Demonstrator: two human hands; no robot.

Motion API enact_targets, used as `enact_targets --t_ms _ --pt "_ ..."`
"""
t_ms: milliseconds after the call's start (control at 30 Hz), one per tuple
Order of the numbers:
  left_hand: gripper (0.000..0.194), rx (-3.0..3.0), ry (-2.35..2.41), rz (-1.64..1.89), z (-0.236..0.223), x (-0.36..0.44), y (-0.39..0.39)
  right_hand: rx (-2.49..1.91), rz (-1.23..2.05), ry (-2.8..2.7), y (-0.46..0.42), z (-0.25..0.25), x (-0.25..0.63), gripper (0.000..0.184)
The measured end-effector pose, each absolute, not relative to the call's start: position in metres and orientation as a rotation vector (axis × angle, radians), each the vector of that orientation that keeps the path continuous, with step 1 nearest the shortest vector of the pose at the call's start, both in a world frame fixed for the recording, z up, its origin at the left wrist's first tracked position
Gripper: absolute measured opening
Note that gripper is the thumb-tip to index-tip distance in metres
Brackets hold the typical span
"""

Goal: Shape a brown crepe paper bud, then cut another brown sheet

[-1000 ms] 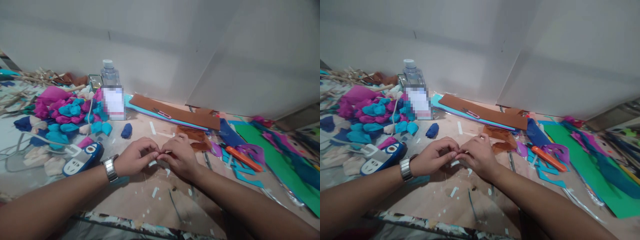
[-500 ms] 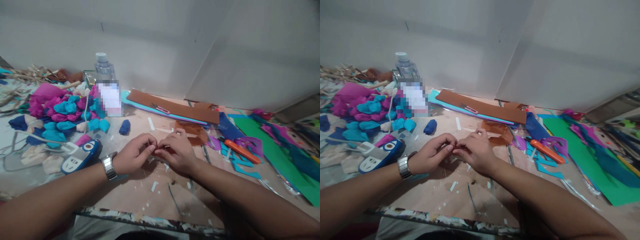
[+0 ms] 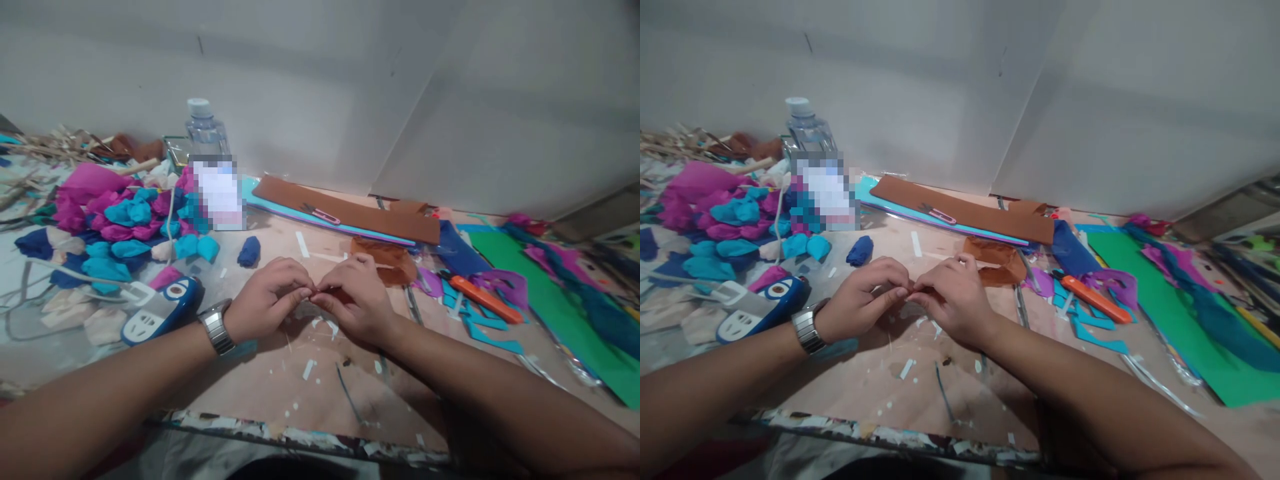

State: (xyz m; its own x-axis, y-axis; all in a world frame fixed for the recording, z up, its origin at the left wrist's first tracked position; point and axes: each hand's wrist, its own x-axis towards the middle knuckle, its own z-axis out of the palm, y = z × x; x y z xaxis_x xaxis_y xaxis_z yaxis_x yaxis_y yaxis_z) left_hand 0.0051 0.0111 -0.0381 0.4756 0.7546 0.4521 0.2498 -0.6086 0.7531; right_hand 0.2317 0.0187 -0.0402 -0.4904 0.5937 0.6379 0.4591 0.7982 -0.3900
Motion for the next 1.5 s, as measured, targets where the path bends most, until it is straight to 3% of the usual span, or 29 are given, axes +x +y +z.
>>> enact_targets --t_ms 133,400,533,667,867,1133,1200,1333,1500 --pt "0.015 2.033 0.853 1.064 -0.0389 0.0061 0.0121 -0.788 0.233 -2.174 0.0183 -0.0399 0.2319 0.026" --pt "0.019 1.901 0.857 1.046 -0.0395 0.0087 0.0089 -0.727 0.139 -2.177 0.0178 -0.0416 0.2332 0.006" --pt "0.01 1.947 0.808 1.022 -0.0392 0.008 0.0073 -0.69 0.149 -2.147 0.0177 -0.0402 0.2323 0.007" --pt "0.02 1.942 0.906 0.955 -0.0435 0.0088 0.0065 -0.702 0.209 -2.126 0.0165 -0.0397 0.2319 0.007" --pt "0.005 1.963 0.954 0.822 -0.0469 0.011 0.0064 -0.698 0.288 -2.072 0.0161 -0.0426 0.2319 0.01" --pt "0.007 2.124 0.959 0.806 -0.0457 0.0095 0.0065 -0.676 0.281 -2.007 0.0171 -0.0417 0.2303 0.018" --pt "0.011 2.093 0.978 0.817 -0.0445 0.0089 0.0053 -0.663 0.282 -2.003 0.0178 -0.0428 0.2304 0.015" --pt "0.038 2.089 0.919 0.933 -0.0429 0.0087 0.0042 -0.658 0.293 -2.037 0.0186 -0.044 0.2297 0.01" --pt "0.012 2.186 0.838 0.982 -0.0429 0.0106 0.0034 -0.657 0.289 -2.056 0.0175 -0.042 0.2284 0.011"
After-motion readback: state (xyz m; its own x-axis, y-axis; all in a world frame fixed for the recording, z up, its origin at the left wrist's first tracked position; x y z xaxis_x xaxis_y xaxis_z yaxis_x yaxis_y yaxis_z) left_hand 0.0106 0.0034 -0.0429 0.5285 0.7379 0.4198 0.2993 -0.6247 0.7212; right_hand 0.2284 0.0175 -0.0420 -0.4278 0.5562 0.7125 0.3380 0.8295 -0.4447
